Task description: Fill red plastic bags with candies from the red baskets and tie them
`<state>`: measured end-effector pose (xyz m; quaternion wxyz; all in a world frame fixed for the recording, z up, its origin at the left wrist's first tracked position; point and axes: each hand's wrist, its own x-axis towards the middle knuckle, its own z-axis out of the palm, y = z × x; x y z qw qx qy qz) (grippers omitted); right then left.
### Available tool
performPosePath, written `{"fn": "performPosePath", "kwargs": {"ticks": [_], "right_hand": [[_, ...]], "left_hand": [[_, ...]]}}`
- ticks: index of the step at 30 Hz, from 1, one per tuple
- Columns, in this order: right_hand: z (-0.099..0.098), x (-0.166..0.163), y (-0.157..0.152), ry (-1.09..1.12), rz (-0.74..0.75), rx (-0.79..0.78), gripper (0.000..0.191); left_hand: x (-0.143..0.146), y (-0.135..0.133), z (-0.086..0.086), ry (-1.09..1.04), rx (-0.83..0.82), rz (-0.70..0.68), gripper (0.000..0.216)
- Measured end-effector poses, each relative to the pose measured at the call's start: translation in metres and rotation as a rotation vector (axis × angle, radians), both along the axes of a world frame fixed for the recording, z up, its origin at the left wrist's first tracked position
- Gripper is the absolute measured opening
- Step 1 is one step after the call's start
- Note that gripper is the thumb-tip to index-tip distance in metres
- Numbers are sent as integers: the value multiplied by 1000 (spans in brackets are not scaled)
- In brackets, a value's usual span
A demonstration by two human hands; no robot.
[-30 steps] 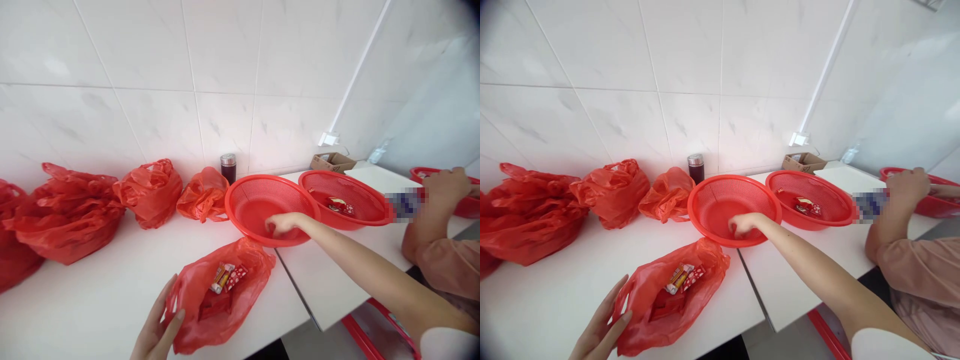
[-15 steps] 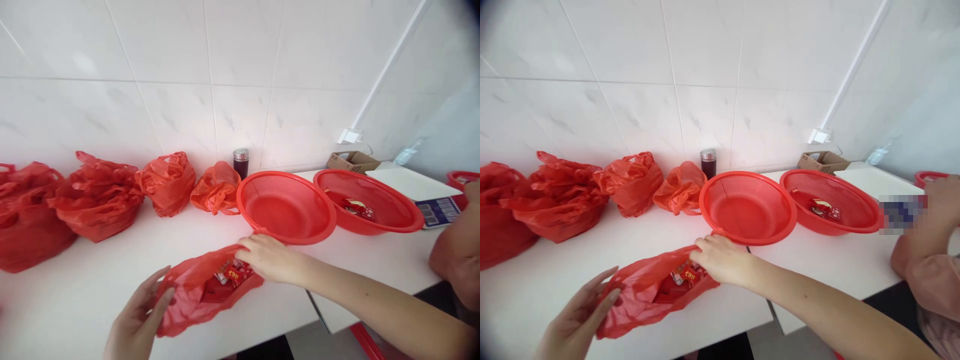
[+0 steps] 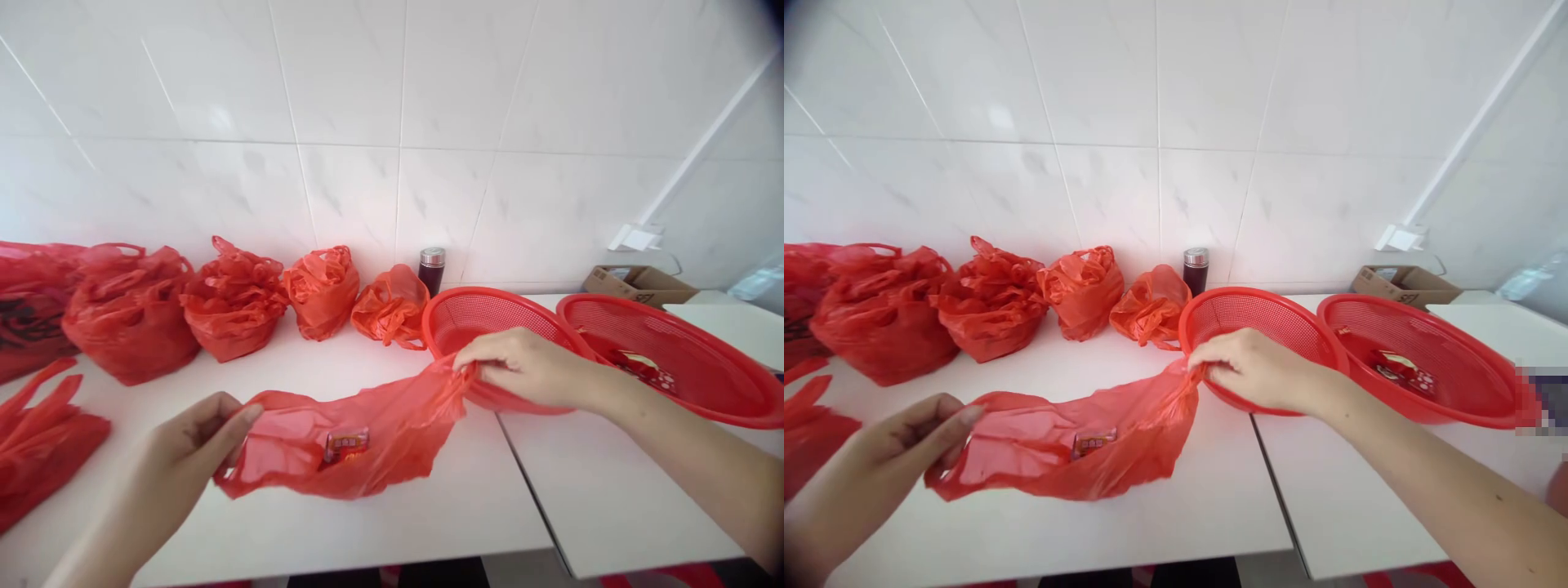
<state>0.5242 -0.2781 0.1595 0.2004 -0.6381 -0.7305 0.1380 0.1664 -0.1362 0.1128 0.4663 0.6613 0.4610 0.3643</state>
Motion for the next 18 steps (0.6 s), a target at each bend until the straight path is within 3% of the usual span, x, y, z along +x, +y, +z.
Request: {"fn": "performPosePath", "kwargs": {"ticks": [2,4,6,11,15,18], "right_hand": [[10,1,2,192,-71,92,25],[15,0,4,309,-128,147,25],[19,0,5,382,-150,167,26],[25,-2,11,530,-188,190,28],[28,-7,17,573,-174,161,25],[29,-13,21,591,-165,154,26]], "left_hand": [[2,-1,10,-202,-127,-113,44],[7,-1,18,-454,-190,-124,40],[14,-3,23,-567,-170,-112,26],[24,-3,25,-335,43,-142,49],[24,6,23,-240,63,-244,24],[27,10,22,-237,97,-237,19]]}}
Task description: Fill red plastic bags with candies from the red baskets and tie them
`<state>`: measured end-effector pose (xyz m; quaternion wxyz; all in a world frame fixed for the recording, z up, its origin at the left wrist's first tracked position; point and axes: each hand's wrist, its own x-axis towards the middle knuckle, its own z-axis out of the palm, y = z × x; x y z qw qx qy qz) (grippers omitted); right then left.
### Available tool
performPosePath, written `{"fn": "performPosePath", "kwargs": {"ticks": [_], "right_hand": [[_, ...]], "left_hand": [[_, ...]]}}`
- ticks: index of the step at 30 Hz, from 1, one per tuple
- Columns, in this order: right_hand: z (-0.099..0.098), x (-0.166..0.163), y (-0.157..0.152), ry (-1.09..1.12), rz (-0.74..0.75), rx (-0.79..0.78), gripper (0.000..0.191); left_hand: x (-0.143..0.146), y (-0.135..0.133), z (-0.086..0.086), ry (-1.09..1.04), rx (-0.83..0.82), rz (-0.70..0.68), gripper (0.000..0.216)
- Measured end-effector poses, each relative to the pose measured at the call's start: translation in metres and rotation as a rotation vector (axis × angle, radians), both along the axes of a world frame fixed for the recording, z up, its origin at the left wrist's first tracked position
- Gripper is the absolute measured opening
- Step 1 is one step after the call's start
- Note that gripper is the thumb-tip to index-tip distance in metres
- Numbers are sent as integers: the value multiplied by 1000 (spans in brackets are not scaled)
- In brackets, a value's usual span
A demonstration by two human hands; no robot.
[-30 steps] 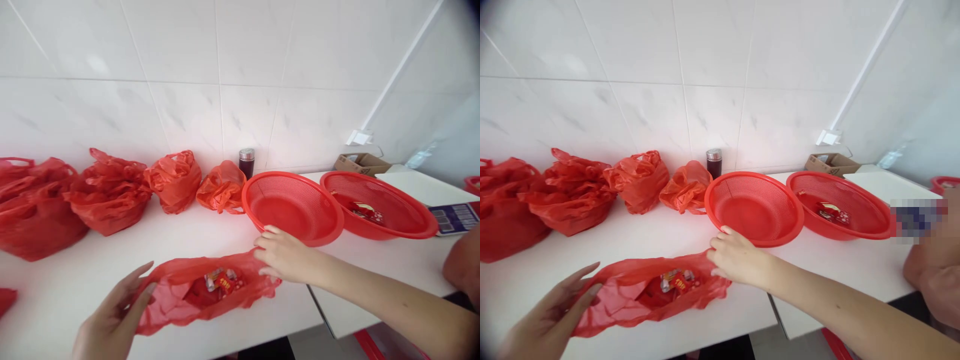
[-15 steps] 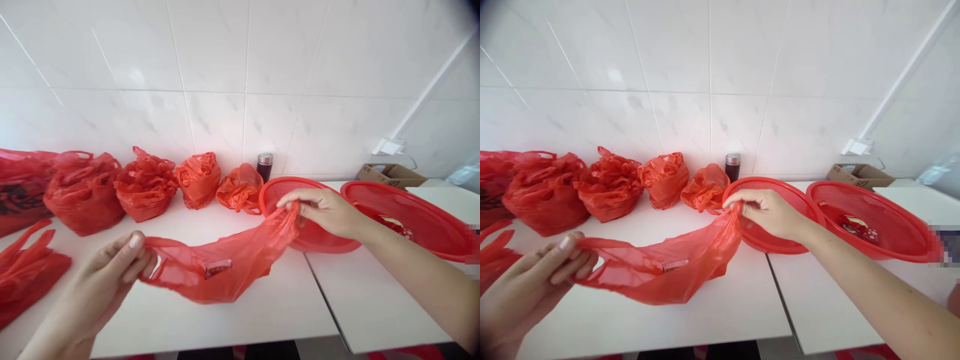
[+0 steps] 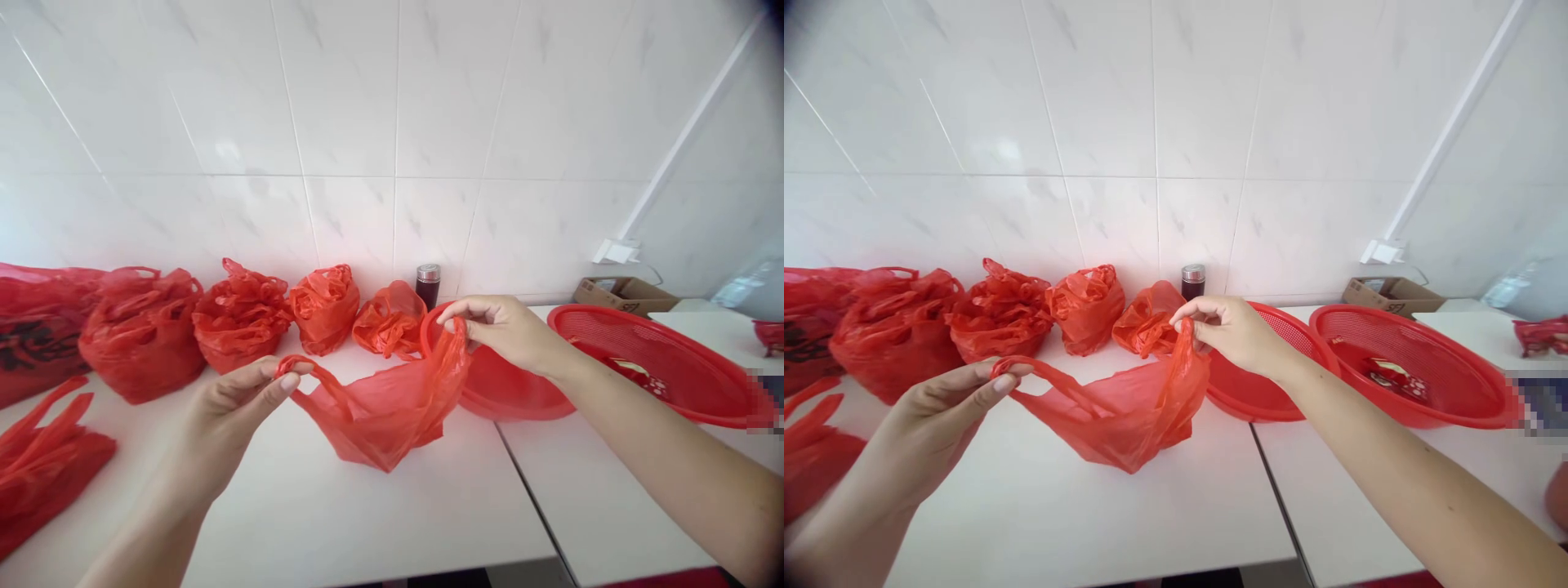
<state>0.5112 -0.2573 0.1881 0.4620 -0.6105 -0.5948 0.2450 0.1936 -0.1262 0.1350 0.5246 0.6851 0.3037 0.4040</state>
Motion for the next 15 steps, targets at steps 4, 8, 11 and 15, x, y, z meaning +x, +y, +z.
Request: {"fn": "performPosePath", "kwargs": {"ticks": [4,8,11,15], "right_hand": [[0,-7,4,85,47,-19,26],[-2,-9,4,258,51,-30,24],[0,-7,2,285,32,-91,24],[9,-5,1,287,-34,-69,26]], "left_hand": [[10,0,2,34,-4,92,22],[16,0,8,-11,-9,118,23],[16,1,11,41,10,179,26],[15,5,9,94,33,229,30]]}}
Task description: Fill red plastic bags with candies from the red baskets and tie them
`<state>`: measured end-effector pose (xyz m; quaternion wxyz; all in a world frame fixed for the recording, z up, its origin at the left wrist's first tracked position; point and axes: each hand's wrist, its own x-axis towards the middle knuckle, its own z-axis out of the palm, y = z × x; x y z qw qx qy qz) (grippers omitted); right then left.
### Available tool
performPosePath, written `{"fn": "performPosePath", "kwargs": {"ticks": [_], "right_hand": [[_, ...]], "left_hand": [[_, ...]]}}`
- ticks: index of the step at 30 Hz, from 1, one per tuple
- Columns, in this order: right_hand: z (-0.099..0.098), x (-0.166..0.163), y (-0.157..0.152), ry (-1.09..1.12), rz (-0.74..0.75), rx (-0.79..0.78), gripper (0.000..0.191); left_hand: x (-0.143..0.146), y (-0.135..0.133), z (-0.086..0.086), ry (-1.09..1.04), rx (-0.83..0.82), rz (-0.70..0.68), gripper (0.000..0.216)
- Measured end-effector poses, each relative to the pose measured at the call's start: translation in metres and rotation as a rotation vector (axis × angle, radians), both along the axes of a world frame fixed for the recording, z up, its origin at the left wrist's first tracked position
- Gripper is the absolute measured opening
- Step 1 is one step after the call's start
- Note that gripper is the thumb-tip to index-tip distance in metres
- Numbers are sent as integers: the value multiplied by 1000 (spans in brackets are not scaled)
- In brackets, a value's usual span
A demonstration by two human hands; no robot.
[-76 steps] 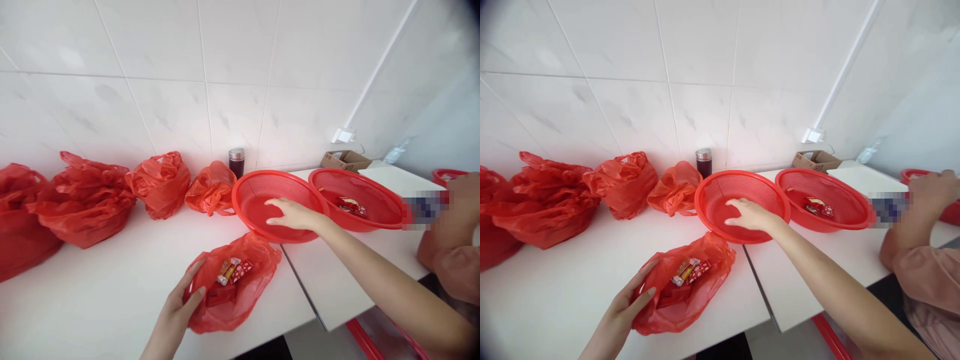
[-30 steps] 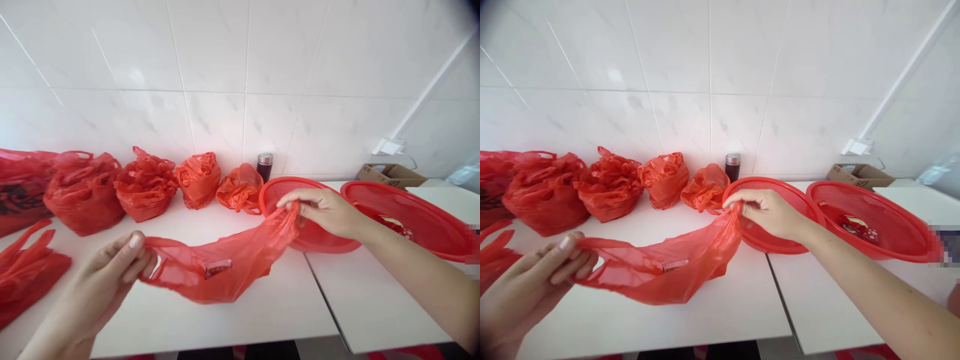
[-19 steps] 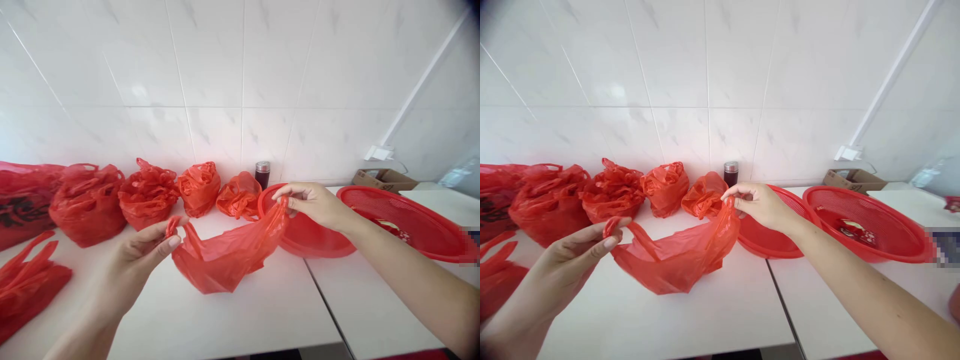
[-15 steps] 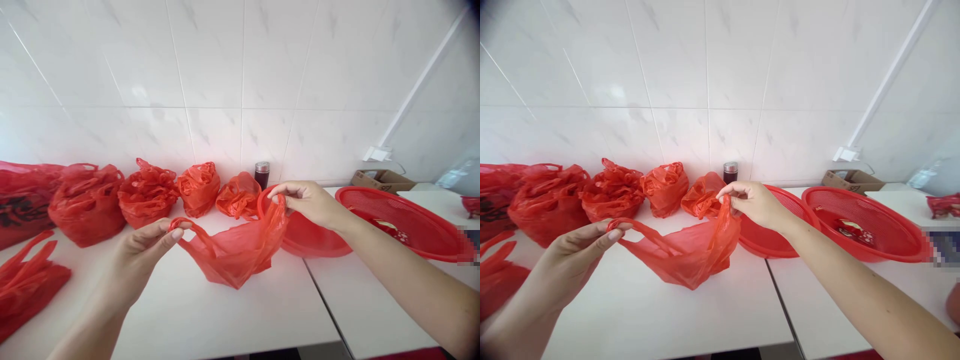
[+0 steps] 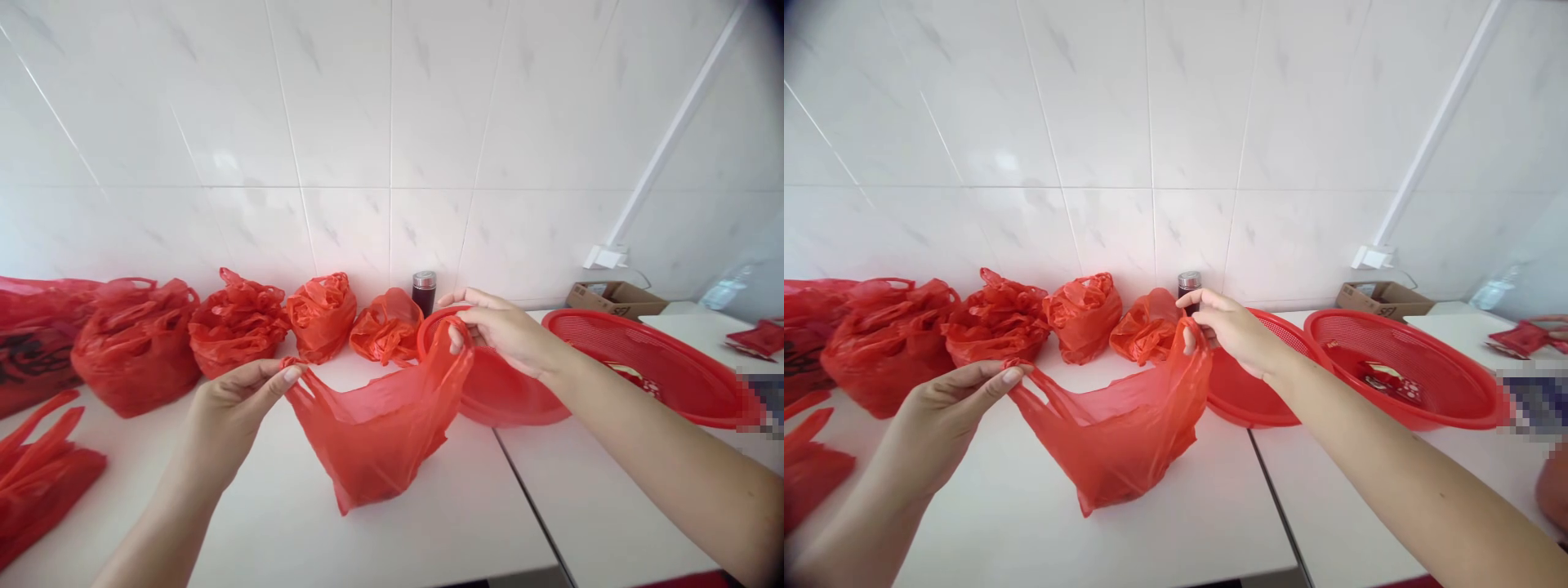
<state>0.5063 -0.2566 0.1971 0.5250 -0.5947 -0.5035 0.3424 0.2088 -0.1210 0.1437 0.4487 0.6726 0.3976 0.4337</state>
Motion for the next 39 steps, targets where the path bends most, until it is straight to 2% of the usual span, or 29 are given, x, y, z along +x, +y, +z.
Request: {"fn": "performPosePath", "kwargs": {"ticks": [3,6,8,10,11,13,16,18,20,22,25,29,31,34,36,39], "right_hand": [[8,-7,-1,-171,-13,34,24],[16,-24,-3,-524,4,54,21],[23,-40,-1,-682,67,76,18],[30,-59,6,-755,175,93,14],[32,-69,11,-771,230,101,14],[34,-88,24,-772,325,136,13],[29,-104,42,-682,427,224,12],[20,-103,49,-596,406,305,15],[9,-93,53,-560,307,352,23],[-4,-80,54,-576,235,305,28],[-19,-66,51,-577,210,155,19],[-22,-73,29,-504,74,216,11],[-20,-83,11,-510,124,268,12],[-24,-93,-5,-534,229,364,10],[-34,-94,0,-448,151,411,14],[-62,-92,26,-255,65,295,31]], "left_hand": [[5,2,-3,-85,28,-84,28],[14,-1,-2,-149,31,-299,26],[21,-5,3,-75,-8,-493,41],[30,-11,9,60,-44,-624,57],[34,-13,12,117,-48,-667,58],[44,-17,16,194,-46,-719,49],[54,-18,18,231,-64,-667,17],[56,-16,16,222,-139,-572,26],[56,-14,14,169,-228,-547,38],[56,-12,11,102,-289,-594,42],[57,-12,5,32,-313,-654,41],[58,-12,1,-31,-324,-682,32],[56,-12,3,-31,-299,-716,27],[51,-11,7,93,-163,-777,16],[51,-12,7,197,-76,-788,10],[55,-15,-1,294,35,-720,13]]}}
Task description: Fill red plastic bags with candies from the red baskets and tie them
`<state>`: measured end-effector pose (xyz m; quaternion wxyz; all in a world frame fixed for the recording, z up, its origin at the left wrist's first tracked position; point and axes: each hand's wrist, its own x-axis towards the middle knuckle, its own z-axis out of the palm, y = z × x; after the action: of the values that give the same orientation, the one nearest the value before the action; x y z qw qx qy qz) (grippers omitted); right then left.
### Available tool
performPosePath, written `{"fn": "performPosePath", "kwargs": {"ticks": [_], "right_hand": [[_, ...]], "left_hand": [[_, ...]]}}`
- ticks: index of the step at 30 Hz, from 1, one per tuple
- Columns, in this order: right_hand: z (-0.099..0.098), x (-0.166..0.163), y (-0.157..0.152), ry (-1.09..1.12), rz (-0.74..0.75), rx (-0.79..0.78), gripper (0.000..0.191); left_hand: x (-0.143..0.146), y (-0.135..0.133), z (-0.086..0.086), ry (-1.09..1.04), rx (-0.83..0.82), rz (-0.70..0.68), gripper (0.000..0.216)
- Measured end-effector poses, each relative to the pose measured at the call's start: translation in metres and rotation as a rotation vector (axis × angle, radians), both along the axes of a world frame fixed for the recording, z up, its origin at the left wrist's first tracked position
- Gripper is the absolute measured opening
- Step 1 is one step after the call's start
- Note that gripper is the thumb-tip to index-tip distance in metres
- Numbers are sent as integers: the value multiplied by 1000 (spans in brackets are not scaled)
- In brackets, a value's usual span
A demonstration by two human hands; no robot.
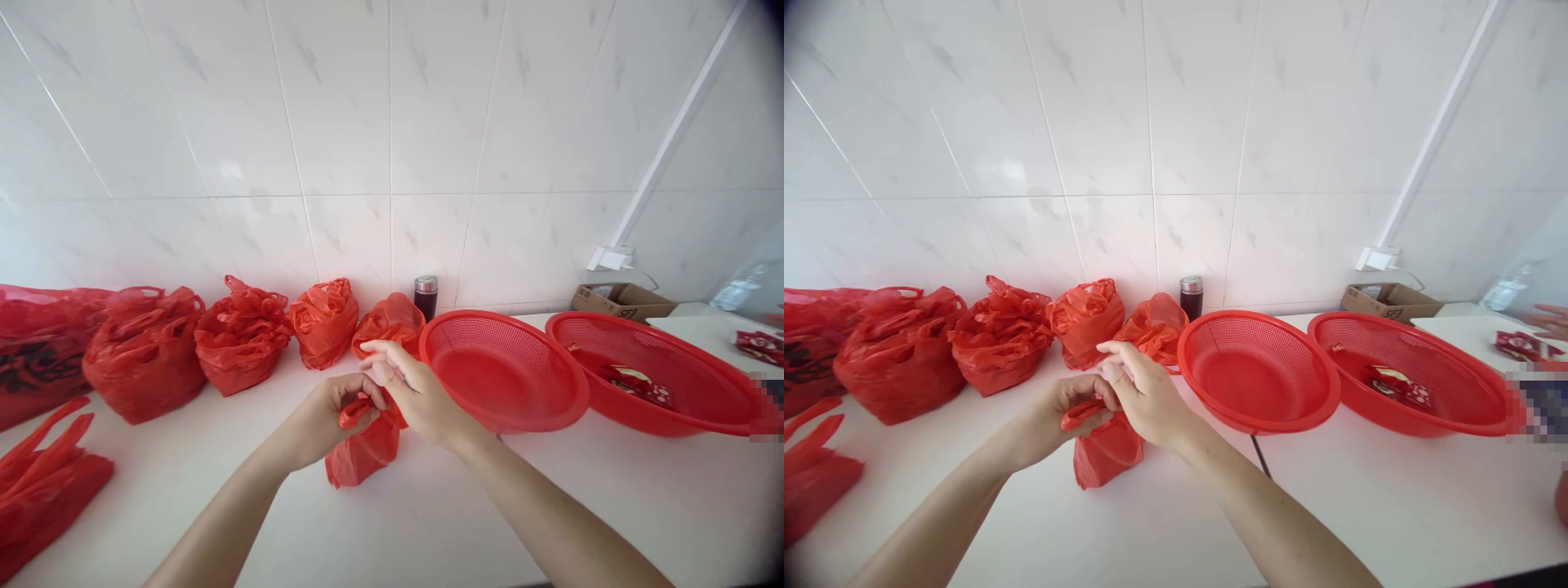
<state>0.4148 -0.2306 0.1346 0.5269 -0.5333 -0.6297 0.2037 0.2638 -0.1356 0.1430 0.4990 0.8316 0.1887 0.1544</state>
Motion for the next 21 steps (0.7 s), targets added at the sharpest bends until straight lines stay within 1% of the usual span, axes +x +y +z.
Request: {"fn": "performPosePath", "kwargs": {"ticks": [2,4,6,8,10,11,12,14,16,17,19,21], "right_hand": [[-23,1,19,99,-8,-80,36],[-44,0,31,205,-19,-104,36],[-56,-2,33,322,40,-139,36],[-60,-3,30,411,191,-192,40],[-56,-4,23,426,320,-194,38],[-54,-4,20,396,332,-180,32],[-52,-4,17,348,312,-163,27],[-52,-2,14,245,215,-137,26],[-58,3,16,195,68,-110,29],[-63,6,19,206,-25,-93,30],[-79,15,28,257,-268,-81,32],[-97,21,37,286,-483,-104,33]], "left_hand": [[4,0,-10,-3,170,138,21],[7,1,-22,-48,379,312,26],[8,2,-34,-138,512,431,27],[6,2,-42,-228,551,468,24],[2,1,-47,-261,531,461,22],[0,0,-48,-252,515,445,23],[-3,-1,-49,-235,499,419,25],[-11,-2,-53,-186,453,356,28],[-21,-4,-63,-153,388,360,28],[-27,-5,-70,-146,343,403,30],[-39,-9,-90,-137,240,534,36],[-49,-16,-111,-122,138,656,39]]}}
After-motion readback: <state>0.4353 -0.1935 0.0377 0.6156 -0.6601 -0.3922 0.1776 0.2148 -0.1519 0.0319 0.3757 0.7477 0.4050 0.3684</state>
